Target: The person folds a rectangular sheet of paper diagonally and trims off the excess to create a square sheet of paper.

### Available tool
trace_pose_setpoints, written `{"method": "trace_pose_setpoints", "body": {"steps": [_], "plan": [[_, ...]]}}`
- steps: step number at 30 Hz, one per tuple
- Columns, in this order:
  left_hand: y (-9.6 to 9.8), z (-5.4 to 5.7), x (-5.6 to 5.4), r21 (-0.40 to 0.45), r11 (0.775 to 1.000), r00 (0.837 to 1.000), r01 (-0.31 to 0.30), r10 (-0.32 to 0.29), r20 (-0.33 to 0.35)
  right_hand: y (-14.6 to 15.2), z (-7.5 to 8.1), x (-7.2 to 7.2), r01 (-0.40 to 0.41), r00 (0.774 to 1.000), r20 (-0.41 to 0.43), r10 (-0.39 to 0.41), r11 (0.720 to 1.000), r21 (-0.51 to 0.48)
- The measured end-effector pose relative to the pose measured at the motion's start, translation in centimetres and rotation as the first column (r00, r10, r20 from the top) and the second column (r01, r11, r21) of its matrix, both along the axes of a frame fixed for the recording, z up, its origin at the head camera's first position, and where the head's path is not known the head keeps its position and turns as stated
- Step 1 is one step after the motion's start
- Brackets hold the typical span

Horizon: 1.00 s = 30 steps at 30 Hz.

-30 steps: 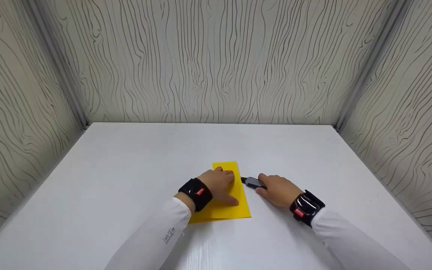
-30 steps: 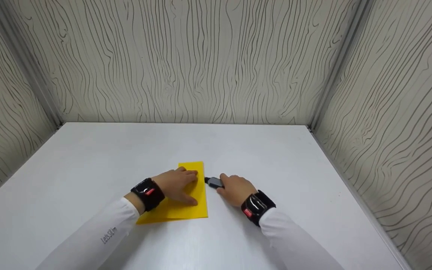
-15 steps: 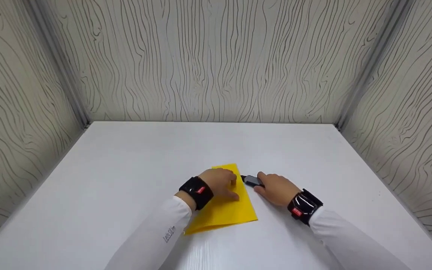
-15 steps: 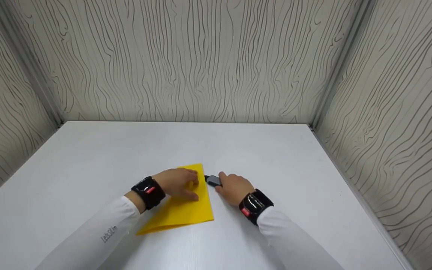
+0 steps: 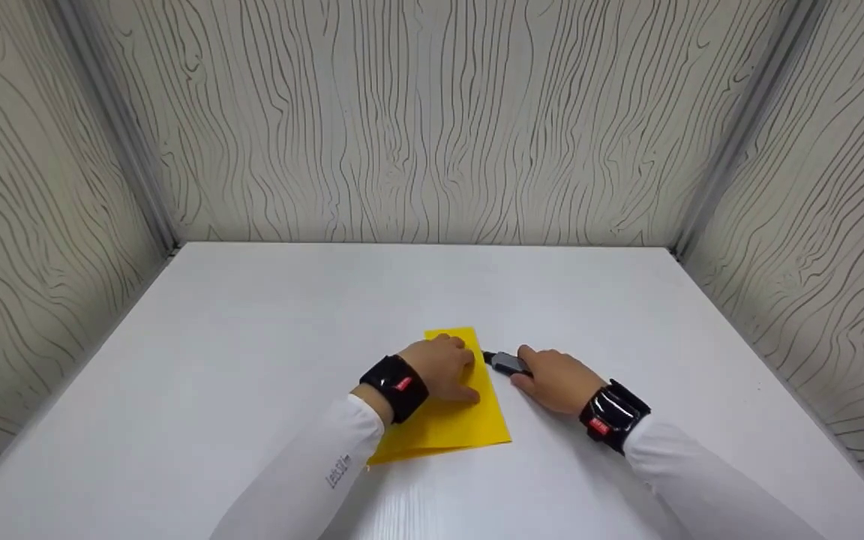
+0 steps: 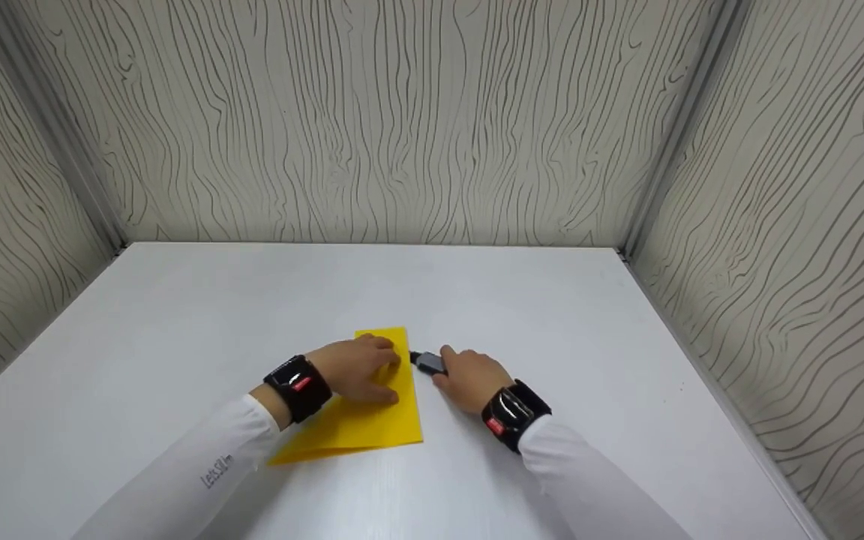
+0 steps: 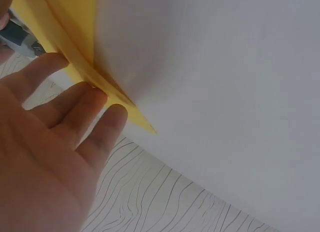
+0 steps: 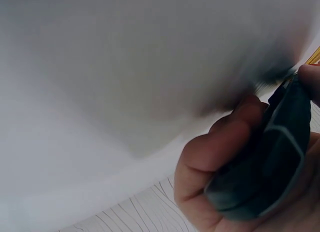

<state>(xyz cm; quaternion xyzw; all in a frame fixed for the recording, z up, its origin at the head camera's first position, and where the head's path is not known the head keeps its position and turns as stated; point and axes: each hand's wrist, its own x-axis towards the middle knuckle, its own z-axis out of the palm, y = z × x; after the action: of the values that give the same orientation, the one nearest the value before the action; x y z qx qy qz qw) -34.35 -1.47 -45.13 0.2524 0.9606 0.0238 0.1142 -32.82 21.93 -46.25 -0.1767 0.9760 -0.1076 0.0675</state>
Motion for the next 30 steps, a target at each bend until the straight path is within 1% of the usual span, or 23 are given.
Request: {"method": "trace_pose_setpoints", "body": {"steps": [2, 6, 13, 18, 25, 30], "plan": [[0.02, -0.06, 0.05, -0.008, 1.0, 0.999, 0.023, -0.024, -0.027, -0.02, -0.05, 0.01, -0.003, 1.0, 0.004, 0.003, 1.0, -0.001], [0.07, -0.12, 0.13, -0.016, 0.999, 0.999, 0.028, -0.029, -0.032, -0.06, -0.12, -0.1, 0.001, 1.0, 0.001, -0.001, 1.0, 0.013], [0.0, 0.33, 0.28, -0.018, 1.0, 1.0, -0.007, 0.007, 0.009, -0.18, -0.25, -0.59, 0.009, 1.0, 0.009, -0.009, 1.0, 0.019], [0.06, 0.34, 0.44, 0.002, 1.0, 1.0, -0.024, 0.024, 0.021, -0.02, -0.19, -0.43, 0.006, 1.0, 0.001, -0.006, 1.0, 0.017], [0.02, -0.12, -0.07, 0.0, 1.0, 1.0, -0.019, 0.019, 0.004, -0.23, 0.06, -0.31, -0.007, 1.0, -0.007, 0.007, 1.0, 0.028], [0.03, -0.35, -0.28, 0.015, 1.0, 1.0, -0.008, 0.008, 0.009, -0.16, 0.03, -0.19, 0.002, 1.0, -0.012, -0.002, 0.999, 0.046]]}}
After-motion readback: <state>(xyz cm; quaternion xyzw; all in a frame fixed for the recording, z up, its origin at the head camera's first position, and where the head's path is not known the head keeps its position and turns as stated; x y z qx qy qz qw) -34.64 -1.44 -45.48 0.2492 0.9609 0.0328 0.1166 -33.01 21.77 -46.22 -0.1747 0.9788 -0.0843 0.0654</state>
